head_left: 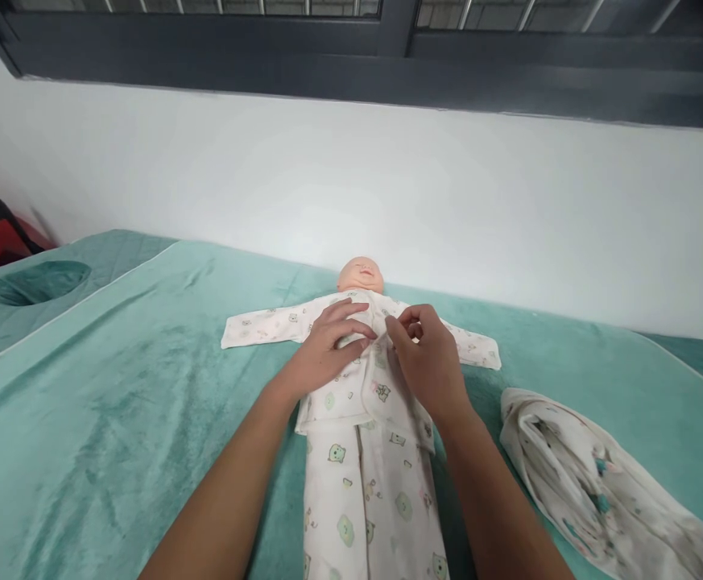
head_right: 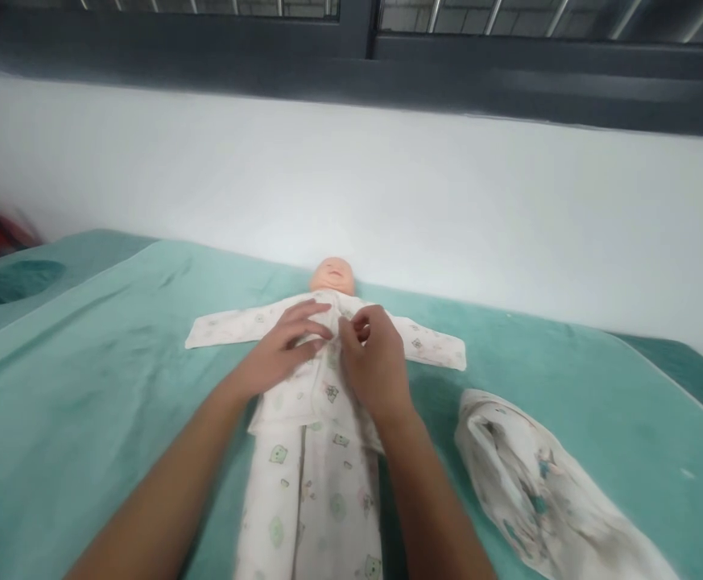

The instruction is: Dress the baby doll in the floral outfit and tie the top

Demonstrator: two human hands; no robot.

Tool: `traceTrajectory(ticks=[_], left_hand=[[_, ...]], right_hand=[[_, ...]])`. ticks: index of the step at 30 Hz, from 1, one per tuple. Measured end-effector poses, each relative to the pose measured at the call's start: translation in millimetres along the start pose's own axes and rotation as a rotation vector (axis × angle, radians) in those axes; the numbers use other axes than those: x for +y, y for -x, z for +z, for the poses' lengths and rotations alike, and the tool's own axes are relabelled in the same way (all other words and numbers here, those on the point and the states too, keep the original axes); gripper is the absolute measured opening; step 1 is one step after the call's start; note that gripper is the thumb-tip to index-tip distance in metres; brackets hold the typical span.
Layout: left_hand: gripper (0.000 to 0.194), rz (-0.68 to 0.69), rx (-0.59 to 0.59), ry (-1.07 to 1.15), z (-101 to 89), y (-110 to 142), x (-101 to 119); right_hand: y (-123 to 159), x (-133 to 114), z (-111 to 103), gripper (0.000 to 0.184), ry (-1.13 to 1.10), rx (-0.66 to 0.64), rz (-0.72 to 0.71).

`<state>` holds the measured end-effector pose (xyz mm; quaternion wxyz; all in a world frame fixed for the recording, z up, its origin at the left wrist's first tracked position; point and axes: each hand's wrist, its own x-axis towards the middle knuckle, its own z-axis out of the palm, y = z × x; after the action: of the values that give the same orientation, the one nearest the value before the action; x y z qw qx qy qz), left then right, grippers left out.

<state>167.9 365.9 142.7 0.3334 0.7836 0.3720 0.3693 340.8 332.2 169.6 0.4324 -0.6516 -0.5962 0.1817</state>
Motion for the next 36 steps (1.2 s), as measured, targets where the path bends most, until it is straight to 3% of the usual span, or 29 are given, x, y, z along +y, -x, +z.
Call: traceTrajectory(ticks=[4, 10, 18, 25, 36], left_hand=[[0.019, 0.003, -0.017, -0.031, 1.5, 0.6, -1.2], [0.013, -0.001, 0.002, -0.050, 3.8, -0.9, -0.7], [0.012, 0.019, 0.019, -0.053, 4.4, -1.4, -3.1], [0.014, 0.029, 0.014, -0.051, 3.7, -1.2, -3.9], [0.015, 0.029, 0.033, -0.015, 3.7, -3.0, -4.3]], right_hand=[[12.2, -14.2, -9.2, 0.031, 0.326, -0.341, -0.092], [20.9, -19.5, -4.9, 0.019, 0.511, -0.390, -0.122], [7.9, -4.1, -6.0, 0.020, 0.289, -0.391, -0.147], [-3.5, 9.2, -19.4, 0.012, -0.101, -0.579, -0.056], [-7.3, 16.1, -14.2, 0.018, -0.173, -0.497, 0.010]])
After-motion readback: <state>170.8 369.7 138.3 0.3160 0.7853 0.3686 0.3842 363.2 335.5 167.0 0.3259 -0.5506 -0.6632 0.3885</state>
